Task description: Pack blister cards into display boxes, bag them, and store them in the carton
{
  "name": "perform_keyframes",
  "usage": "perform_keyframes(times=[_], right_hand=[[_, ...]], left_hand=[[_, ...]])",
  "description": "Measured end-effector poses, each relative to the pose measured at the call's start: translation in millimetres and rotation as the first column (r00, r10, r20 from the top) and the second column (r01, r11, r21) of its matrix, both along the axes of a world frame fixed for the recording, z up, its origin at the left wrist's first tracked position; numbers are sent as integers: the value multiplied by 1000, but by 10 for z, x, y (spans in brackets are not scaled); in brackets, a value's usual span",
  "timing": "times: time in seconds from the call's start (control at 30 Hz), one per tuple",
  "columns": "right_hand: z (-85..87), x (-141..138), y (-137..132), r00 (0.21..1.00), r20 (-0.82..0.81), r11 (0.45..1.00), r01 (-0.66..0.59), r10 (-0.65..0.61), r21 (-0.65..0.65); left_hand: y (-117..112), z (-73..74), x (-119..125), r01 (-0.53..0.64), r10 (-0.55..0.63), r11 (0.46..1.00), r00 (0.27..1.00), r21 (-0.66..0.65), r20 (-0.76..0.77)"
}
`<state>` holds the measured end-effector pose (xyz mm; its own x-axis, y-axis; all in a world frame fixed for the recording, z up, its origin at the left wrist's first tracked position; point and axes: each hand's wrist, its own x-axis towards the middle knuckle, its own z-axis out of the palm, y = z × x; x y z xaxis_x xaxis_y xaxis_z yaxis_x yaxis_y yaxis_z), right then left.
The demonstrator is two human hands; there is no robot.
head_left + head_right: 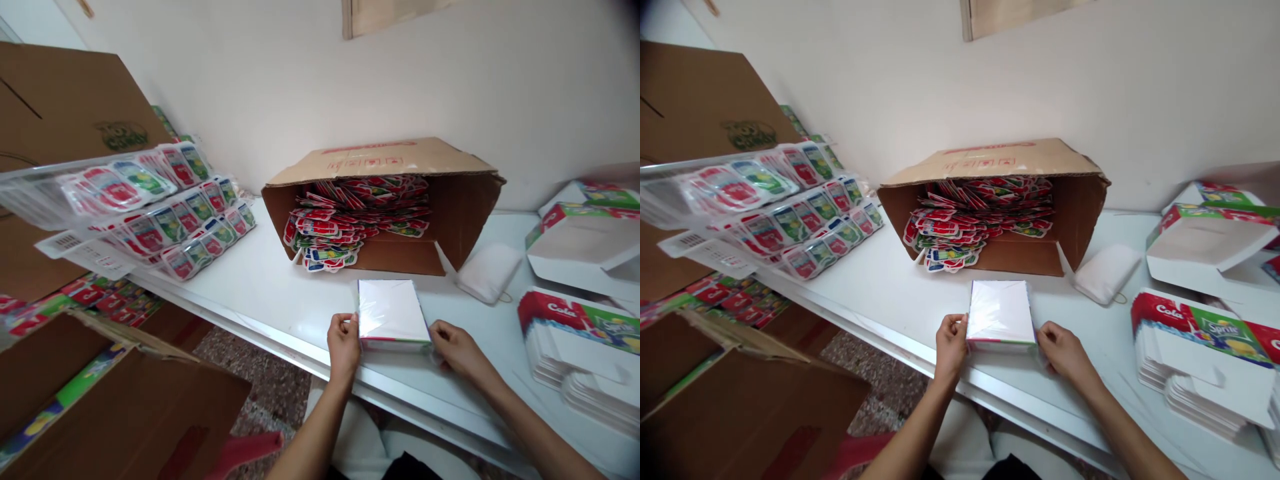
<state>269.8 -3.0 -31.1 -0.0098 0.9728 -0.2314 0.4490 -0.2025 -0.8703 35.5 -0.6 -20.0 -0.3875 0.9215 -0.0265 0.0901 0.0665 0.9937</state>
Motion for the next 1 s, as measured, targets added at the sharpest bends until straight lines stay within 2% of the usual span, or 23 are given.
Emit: perform_keyframes(times=[0.1,0.17,0.2,0.27,0.3,0.33,0.4,0.43,0.53,0.6,0.67,0.73,0.8,0.87,0.9,0.97,1.0], right_hand=[[53,182,33,940,342,989,-57,8,133],[144,290,5,894,438,977,3,-98,214],[196,312,-32,889,420,963,75,-182,259],[286,255,-150,913,280,919,194,-297,342],[313,177,-227,936,187,905,215,-299,367],[322,74,-309,959,100,902,209,-264,379],[285,-161,-465,989,-9,924,141,-148,356],[242,-268,-527,994,-31,935,112,-108,336],[61,-441,-620,996,7,953,84,-90,290],[-62,-420,-615,990,116,956,49,-86,290],[-158,-324,-589,951,307,944,-72,-32,322],[-213,-194,-565,854,518,911,-244,40,331],[-224,-48,-551,746,656,882,-383,120,274],[-198,114,-536,692,697,874,-441,187,203],[-173,202,-523,683,699,874,-452,211,178],[-92,381,-486,677,696,877,-458,240,144],[-31,459,-464,673,698,880,-457,247,129]], left_hand=[[59,59,-192,-13,13,1000,997,8,-81],[45,154,-309,-58,60,998,990,17,-131],[9,210,-335,-97,100,995,984,30,-147],[-119,308,-294,-138,153,986,969,89,-192],[-201,339,-228,-111,138,985,965,129,-224],[-286,353,-141,-27,74,986,957,167,-282],[-434,333,50,184,-118,971,922,150,-368],[-486,306,132,247,-189,963,905,108,-380],[-534,224,256,291,-280,957,891,-25,-357],[-509,207,238,282,-295,955,878,-89,-378],[-482,217,163,290,-315,949,836,-124,-450],[-483,230,46,321,-341,937,772,-134,-536],[-514,231,-100,373,-380,918,732,-134,-566],[-552,230,-247,393,-396,912,766,-119,-506],[-560,235,-310,370,-374,924,823,-96,-427],[-539,263,-396,270,-275,961,938,-50,-212],[-506,284,-416,215,-219,976,970,-44,-108]])
